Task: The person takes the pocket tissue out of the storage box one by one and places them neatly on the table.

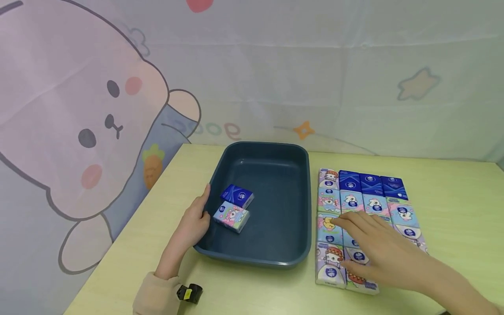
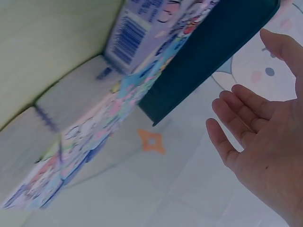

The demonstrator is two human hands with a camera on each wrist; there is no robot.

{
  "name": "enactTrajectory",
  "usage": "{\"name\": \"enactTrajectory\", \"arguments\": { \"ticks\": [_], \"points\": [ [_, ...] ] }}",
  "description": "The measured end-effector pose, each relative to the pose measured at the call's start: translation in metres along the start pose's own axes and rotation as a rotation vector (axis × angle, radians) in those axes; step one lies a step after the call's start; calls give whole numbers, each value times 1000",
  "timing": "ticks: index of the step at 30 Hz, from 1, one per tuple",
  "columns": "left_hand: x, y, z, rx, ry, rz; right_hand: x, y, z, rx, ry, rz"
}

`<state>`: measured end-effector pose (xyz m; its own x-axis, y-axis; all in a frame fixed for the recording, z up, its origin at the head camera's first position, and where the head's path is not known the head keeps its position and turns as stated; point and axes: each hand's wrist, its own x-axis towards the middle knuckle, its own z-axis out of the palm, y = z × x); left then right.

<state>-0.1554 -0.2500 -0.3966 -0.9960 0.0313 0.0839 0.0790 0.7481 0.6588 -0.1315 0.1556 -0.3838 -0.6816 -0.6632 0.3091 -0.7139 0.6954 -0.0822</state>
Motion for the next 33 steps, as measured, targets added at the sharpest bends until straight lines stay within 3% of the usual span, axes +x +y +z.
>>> {"name": "enactTrajectory", "arguments": {
  "ticks": [14, 25, 33],
  "points": [
    [0, -1, 0, -1, -6, -6, 38, -18, -12, 63, -46, -97],
    [2, -3, 0, 7, 1, -3, 68, -27, -12, 50, -72, -199],
    [0, -1, 1, 13, 29, 37, 93, -37, -12, 56, -124, -218]
  ]
}}
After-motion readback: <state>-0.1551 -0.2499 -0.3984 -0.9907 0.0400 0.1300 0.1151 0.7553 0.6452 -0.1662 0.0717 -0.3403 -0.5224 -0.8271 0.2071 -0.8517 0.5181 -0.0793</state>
